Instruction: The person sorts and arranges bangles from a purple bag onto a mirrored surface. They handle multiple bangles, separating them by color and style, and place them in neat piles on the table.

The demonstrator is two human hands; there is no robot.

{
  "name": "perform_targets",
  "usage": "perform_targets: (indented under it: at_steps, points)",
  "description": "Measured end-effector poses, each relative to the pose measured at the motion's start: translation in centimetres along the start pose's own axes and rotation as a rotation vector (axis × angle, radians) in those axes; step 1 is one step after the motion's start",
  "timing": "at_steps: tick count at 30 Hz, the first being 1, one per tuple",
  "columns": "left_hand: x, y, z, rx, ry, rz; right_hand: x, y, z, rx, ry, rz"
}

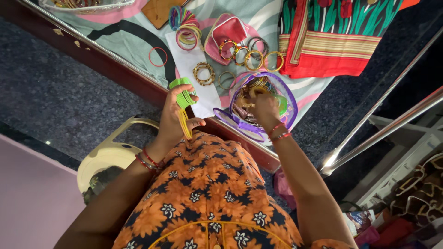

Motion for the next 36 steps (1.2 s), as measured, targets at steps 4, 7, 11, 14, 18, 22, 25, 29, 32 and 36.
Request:
perform_targets:
  at_steps: [4,7,11,14,18,22,25,29,32,36]
  points:
    - [0.4,0.1,0.3,0.029,-0.011,-0.016,-2.2,-2.2,0.8,-0.078,0.359,0.149]
    - [0.8,0.3,-0.6,-0.145,-0.326,0.017,-4.6,-5.4,0.5,-0.05,0.544,0.153]
    - [2.0,1.1,-0.9,-0.044,-0.223,-0.04,-5.6,-9.6,-1.8,-0.117,0.999,0.091]
    - [3.2,1.8,-0.9,0.064,-0.129,-0.095,-5.2,-11.3,-2.8,-0.195,1.25,0.069]
    - [4.5,2.4,-1.4,-0.052,-0.379,-0.124,-4.4,-11.1,-1.8,-0.048,1.111,0.232]
    - [5.2,2.5,-1.4,-0.043,-0.427,-0.163,-5.4,-10.9,-1.7,-0.096,0.776,0.391]
    - [4.8,1.8,-1.2,0.009,-0.239,-0.165,-5.9,-10.5,-2.0,-0.118,0.775,0.45]
    - [4.2,1.5,-1.7,-0.104,-0.447,-0.12,-5.4,-8.3,-0.6,-0.088,1.19,0.365]
    - [3.6,1.3,-1.5,-0.111,-0.489,-0.107,-4.6,-8.2,0.9,-0.299,1.706,0.154]
    - [3.0,1.0,-1.2,-0.165,-0.422,-0.073,-4.2,-7.9,1.0,-0.405,2.146,-0.016]
Point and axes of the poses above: each hand's wrist, its own y-axis towards the middle knuckle, its own x-axis out of the palm, z = x × y, the point moved 4 cm from there along y, towards the middle knuckle, and after that the axes turned 8 degrees about -z, right-handed, at the moved point
